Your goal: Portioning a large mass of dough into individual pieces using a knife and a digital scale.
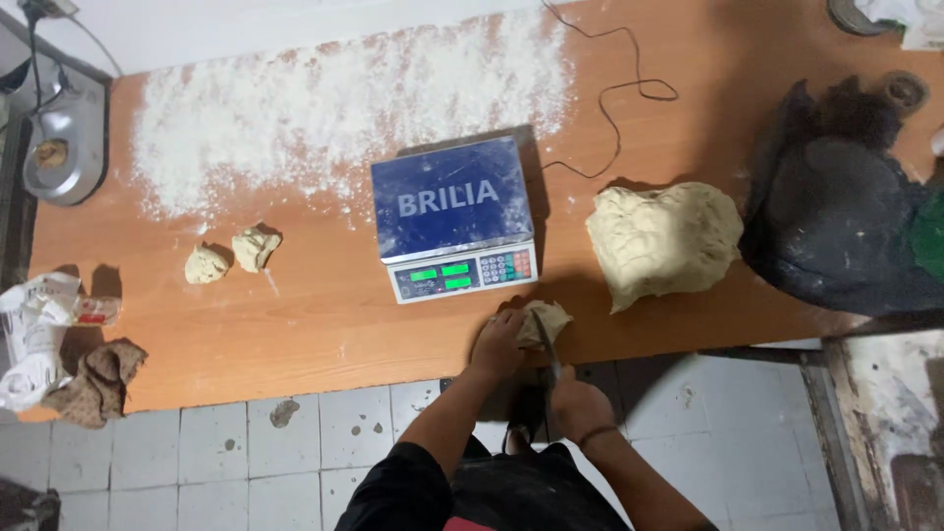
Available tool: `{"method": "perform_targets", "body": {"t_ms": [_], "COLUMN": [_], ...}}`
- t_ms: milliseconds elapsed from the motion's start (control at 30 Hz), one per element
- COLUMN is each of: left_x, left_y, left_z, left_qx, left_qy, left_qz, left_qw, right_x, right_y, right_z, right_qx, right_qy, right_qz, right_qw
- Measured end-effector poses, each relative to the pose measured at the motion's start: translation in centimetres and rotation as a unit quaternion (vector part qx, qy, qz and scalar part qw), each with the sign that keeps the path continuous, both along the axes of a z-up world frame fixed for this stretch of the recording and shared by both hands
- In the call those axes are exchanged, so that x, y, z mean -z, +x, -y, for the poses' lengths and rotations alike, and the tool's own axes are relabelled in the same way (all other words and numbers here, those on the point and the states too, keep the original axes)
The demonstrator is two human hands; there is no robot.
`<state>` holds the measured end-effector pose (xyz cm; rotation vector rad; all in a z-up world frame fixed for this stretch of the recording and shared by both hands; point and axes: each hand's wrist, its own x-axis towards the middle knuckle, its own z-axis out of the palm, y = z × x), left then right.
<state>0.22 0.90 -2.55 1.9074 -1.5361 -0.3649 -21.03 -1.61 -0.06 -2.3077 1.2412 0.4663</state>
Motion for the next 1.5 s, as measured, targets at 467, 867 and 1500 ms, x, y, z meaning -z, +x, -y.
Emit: {"method": "perform_targets", "body": {"t_ms": [467,867,1500], "left_x": [-9.0,-14.9,-2.2], "left_y": [3.3,9.8,-1.4], "left_z": [0.3,3.9,2.1], "left_qx": [0.059,-0.154,-0.089], "left_qy": [0.028,-0.023,0.164], "left_qz": [0.436,0.129,-0.068], "left_qw": [0.897,0.979,0.98], "right_x": [6.6,1.3,3.4], "right_y": [1.5,-3.1,-7.1], "right_z": [1.9,-0.4,-0.5], "right_qx": [0.032,0.121,0.162], "right_qy": [-0.062,-0.063,0.039], "right_qz": [0.104,0.105,0.033], "right_qw": [0.992,0.985,0.986]}}
